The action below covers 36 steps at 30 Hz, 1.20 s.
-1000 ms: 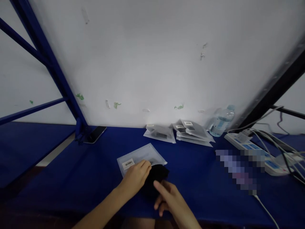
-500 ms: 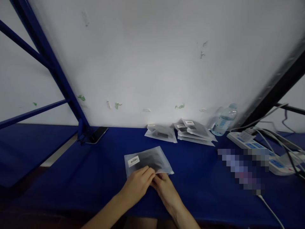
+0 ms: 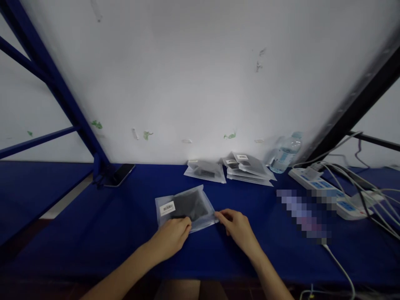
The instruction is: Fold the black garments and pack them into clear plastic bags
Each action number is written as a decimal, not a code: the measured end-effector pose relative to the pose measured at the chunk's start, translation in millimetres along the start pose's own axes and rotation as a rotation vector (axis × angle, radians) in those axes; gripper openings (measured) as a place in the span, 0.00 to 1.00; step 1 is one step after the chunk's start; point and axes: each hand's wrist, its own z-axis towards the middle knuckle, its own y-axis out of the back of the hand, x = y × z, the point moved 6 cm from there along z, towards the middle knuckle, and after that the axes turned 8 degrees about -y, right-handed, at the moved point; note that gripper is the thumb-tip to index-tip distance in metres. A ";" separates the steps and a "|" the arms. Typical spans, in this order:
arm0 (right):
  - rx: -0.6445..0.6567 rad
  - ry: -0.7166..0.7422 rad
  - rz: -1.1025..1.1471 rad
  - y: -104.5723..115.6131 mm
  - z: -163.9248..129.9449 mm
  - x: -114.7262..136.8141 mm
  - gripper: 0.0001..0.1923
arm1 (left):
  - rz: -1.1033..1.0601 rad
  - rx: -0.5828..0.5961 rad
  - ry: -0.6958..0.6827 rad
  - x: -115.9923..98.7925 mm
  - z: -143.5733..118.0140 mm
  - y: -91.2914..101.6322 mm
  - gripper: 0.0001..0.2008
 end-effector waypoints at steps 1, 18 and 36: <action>0.005 0.010 -0.021 -3.5 2.7 2.9 0.16 | 0.046 0.015 -0.004 -1.5 4.7 0.4 0.14; -0.019 0.127 -0.097 -6.2 5.7 3.5 0.17 | 0.375 -0.115 -0.436 -44.2 69.2 -42.8 0.09; 0.078 -0.018 0.042 -6.2 5.0 -3.3 0.16 | 0.498 -0.136 -0.312 29.1 -49.0 9.3 0.09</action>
